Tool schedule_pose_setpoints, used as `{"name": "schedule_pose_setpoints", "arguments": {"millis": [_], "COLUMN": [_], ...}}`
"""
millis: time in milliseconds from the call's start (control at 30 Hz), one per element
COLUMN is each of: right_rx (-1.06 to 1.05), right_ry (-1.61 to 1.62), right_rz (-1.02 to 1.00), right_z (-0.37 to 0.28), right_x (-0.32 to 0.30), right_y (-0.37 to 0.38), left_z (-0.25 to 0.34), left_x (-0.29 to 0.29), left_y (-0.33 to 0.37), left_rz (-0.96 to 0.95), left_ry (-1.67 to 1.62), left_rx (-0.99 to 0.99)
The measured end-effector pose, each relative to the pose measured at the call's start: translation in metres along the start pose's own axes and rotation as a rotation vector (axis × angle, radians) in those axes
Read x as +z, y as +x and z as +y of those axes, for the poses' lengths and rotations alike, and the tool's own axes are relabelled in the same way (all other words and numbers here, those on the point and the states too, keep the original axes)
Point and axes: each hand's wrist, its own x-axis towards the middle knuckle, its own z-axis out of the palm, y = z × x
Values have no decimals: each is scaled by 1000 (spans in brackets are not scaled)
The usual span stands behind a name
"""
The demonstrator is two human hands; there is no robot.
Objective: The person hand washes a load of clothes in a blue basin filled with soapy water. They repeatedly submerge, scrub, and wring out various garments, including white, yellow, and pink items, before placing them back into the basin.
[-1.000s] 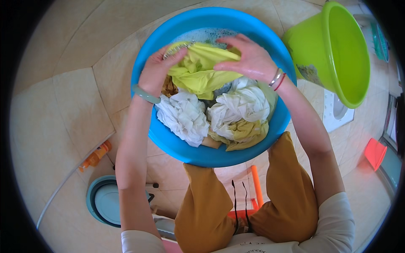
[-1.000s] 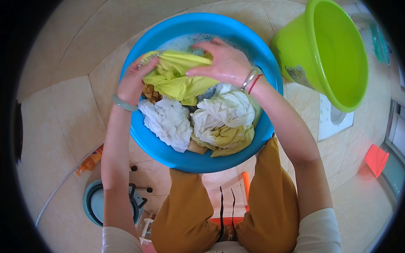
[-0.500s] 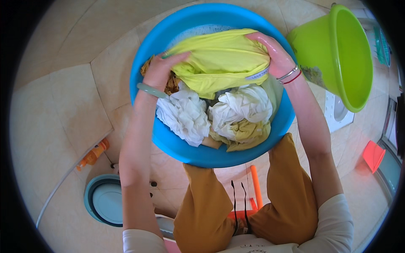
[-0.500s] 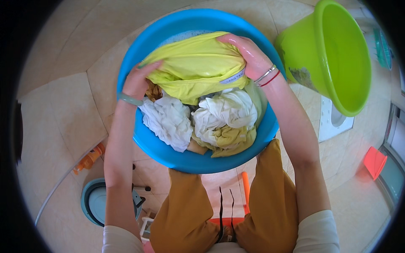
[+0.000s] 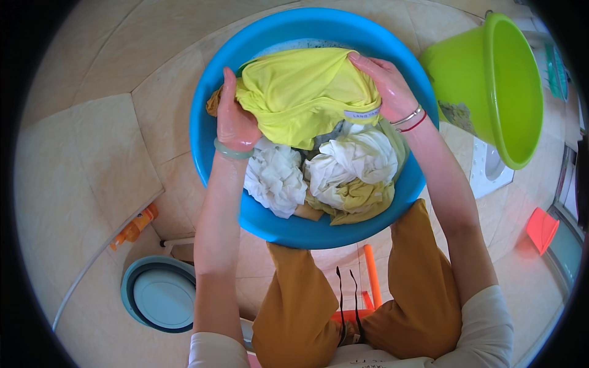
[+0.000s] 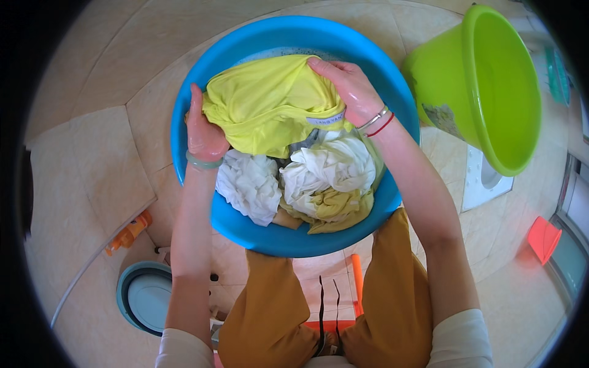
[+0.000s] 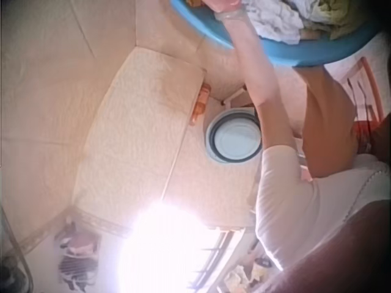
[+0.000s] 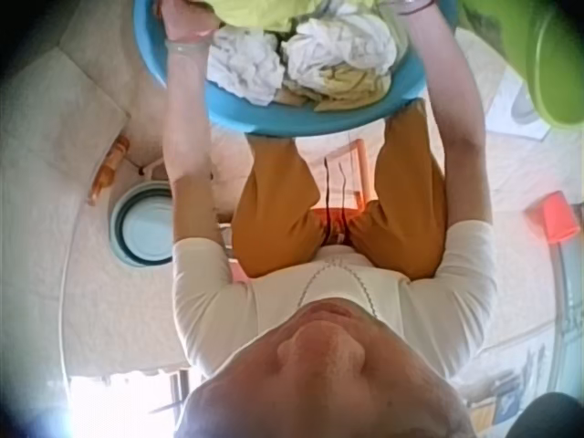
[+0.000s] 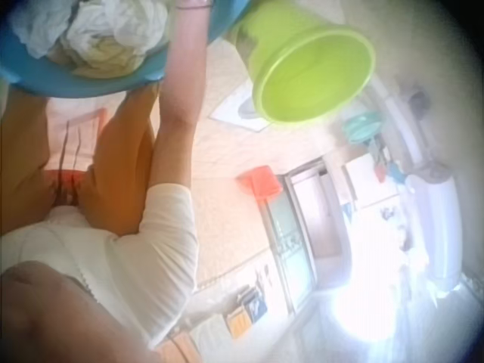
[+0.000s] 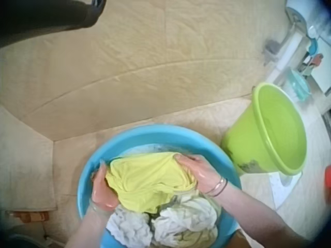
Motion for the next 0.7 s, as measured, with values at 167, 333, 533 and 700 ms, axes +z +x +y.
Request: {"name": "schedule_pose_setpoints", "arguments": {"millis": [167, 333, 533, 700], "right_rx": [-313, -955, -731, -820], "right_ry": [-578, -1399, -1445, -1359], "right_rz": [35, -135, 249, -8], "right_z": [18, 54, 77, 89], "right_x": [42, 94, 32, 92], "right_y": [-28, -17, 34, -37], "left_z": [-28, -93, -129, -107], "left_x": [13, -30, 12, -48], "left_y": [15, 50, 36, 12], "left_rz": [89, -485, 692, 126], "left_ry": [105, -405, 49, -107], "left_rx": [44, -95, -23, -91]}}
